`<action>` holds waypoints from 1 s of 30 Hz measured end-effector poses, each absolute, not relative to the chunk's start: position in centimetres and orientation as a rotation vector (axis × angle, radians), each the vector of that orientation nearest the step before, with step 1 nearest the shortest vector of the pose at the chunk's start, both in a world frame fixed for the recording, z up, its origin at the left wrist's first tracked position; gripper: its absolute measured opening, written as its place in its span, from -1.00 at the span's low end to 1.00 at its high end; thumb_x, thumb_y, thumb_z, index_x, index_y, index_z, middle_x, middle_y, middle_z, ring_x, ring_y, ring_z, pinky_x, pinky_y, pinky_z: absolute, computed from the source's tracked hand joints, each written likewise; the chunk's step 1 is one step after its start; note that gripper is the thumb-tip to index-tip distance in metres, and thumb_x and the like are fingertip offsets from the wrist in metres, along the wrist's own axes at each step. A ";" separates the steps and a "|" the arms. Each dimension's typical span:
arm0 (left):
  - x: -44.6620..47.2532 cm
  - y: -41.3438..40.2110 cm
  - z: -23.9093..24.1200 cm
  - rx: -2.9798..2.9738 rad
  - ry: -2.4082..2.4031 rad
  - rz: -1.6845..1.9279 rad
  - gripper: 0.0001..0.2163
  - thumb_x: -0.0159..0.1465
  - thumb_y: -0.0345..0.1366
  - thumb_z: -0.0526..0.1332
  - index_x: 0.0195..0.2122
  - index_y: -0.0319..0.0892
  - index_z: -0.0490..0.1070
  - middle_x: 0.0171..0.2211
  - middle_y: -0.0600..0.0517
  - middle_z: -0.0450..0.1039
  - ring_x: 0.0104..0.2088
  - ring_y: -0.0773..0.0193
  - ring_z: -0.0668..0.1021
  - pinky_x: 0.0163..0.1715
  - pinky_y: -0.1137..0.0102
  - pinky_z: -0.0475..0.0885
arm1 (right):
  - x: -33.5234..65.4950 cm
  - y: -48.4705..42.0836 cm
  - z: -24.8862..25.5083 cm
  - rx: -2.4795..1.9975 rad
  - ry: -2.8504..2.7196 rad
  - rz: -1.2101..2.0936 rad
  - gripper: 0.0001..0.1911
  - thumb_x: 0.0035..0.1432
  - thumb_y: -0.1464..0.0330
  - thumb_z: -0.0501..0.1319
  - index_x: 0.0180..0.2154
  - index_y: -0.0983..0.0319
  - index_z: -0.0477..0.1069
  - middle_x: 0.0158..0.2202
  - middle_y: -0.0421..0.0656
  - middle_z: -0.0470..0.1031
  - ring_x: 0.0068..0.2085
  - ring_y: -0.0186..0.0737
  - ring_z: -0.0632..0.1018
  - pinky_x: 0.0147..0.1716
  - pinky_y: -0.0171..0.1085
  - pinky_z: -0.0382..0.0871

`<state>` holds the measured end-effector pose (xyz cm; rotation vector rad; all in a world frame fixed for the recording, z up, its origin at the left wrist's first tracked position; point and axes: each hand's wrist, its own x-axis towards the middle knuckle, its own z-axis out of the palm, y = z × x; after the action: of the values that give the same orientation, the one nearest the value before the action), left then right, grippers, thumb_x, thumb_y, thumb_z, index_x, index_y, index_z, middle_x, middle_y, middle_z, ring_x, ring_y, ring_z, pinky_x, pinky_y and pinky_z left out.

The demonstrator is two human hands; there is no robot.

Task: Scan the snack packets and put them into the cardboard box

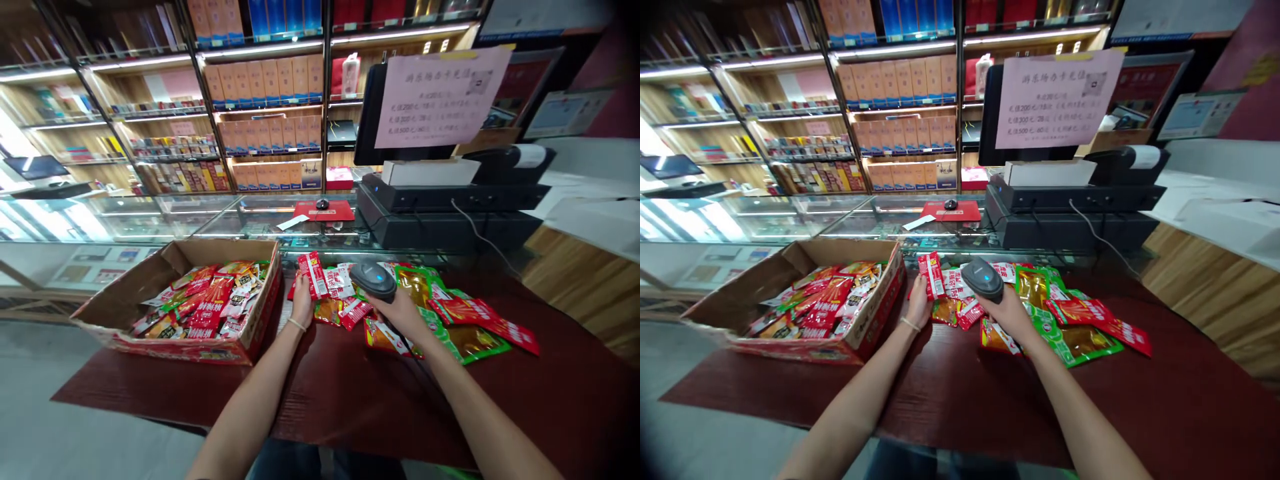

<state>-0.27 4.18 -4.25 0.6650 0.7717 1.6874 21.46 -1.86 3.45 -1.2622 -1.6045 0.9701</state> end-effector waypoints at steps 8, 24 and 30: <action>0.1 3.5 -4.2 0.602 0.694 1.601 -0.65 -0.01 -0.30 0.46 -0.28 -0.17 0.35 -0.31 0.05 0.55 -0.24 0.28 0.59 -0.07 0.30 0.43 | 20.9 -2.9 2.8 -1.246 -1.651 0.852 -0.61 -0.01 0.19 0.36 -0.11 0.16 0.46 -0.36 -0.12 0.60 -0.24 0.01 0.61 -0.32 -0.15 0.49; 0.3 3.1 -4.1 0.565 0.662 1.602 -0.65 -0.05 -0.35 0.48 -0.39 -0.20 0.29 -0.41 0.11 0.49 -0.33 0.38 0.57 -0.16 0.40 0.45 | 21.0 -3.1 2.6 -1.291 -1.581 0.928 -0.64 -0.02 0.16 0.37 -0.19 0.20 0.49 -0.58 -0.19 0.51 -0.53 -0.15 0.53 -0.56 -0.26 0.38; 0.4 1.7 1.6 0.741 0.717 1.675 -0.60 0.02 -0.28 0.44 -0.16 -0.15 0.32 -0.30 0.08 0.54 -0.32 0.33 0.60 -0.21 0.37 0.49 | 21.3 -3.0 2.4 -1.288 -1.384 1.151 -0.56 0.01 0.01 0.34 -0.58 0.19 0.30 -0.74 -0.26 0.31 -0.74 -0.34 0.34 -0.71 -0.32 0.22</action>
<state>0.37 1.66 1.58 0.7406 0.7169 1.6754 21.30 -2.95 2.37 -1.2881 -1.3839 1.1508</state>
